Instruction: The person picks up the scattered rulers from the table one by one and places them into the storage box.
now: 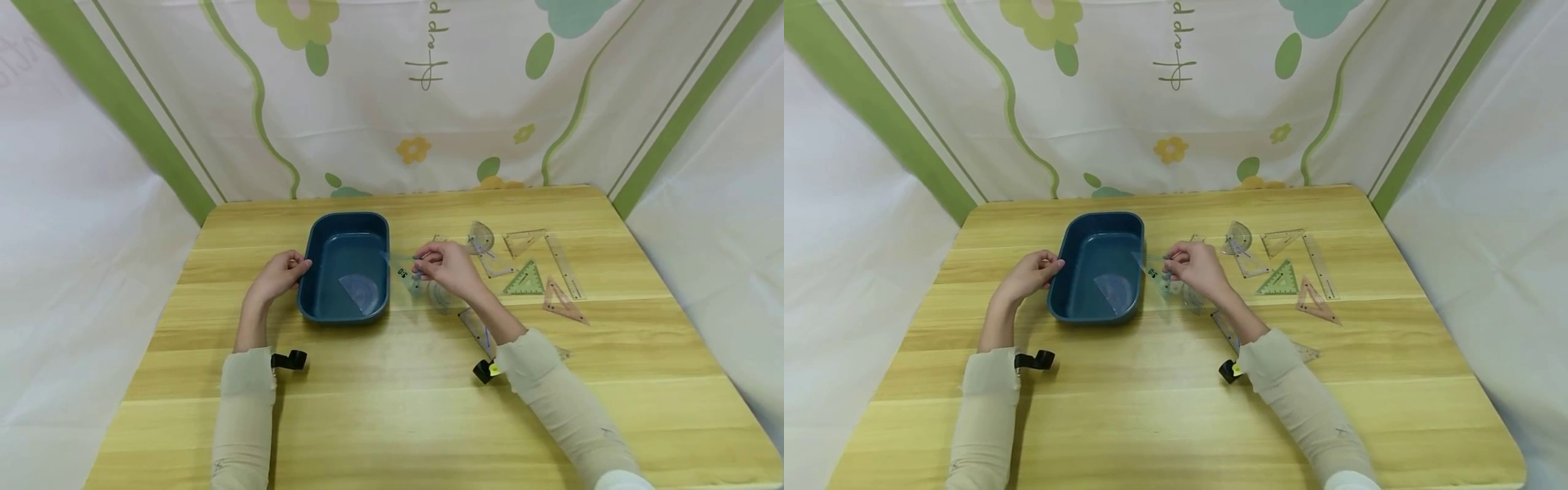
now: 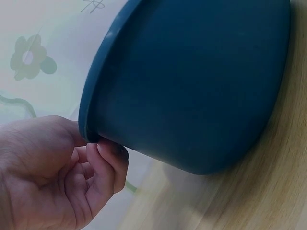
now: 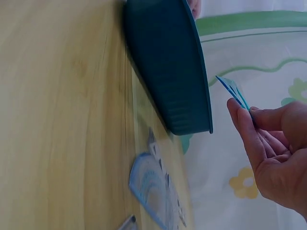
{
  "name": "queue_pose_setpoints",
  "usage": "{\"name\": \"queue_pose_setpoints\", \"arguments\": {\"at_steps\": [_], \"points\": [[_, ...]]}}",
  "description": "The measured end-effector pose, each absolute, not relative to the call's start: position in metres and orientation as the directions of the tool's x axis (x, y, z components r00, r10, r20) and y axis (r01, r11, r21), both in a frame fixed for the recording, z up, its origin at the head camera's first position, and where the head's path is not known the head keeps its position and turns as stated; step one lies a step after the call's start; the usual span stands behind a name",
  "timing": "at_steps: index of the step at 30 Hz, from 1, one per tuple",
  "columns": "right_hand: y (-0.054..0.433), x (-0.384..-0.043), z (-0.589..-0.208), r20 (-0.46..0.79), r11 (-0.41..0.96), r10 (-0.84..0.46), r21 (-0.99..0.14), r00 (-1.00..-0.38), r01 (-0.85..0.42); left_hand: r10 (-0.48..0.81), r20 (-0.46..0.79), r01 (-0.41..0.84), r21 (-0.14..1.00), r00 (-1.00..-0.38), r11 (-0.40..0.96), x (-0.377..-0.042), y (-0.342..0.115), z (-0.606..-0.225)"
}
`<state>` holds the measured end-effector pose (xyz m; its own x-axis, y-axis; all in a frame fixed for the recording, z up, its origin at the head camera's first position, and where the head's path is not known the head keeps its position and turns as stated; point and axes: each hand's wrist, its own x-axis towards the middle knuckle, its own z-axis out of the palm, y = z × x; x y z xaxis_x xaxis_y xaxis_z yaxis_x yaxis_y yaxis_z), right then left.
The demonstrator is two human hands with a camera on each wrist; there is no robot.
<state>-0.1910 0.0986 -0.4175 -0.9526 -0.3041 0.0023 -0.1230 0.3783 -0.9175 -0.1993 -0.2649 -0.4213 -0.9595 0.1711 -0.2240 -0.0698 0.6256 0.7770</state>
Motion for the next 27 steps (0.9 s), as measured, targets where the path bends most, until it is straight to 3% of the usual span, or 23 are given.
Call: {"name": "queue_pose_setpoints", "arguments": {"at_steps": [27], "points": [[0.036,-0.225,-0.407,0.141,0.407,-0.362,-0.865,-0.921,-0.293,0.172,-0.222,-0.070,0.782,-0.960,0.619,-0.200,-0.265,-0.423]]}}
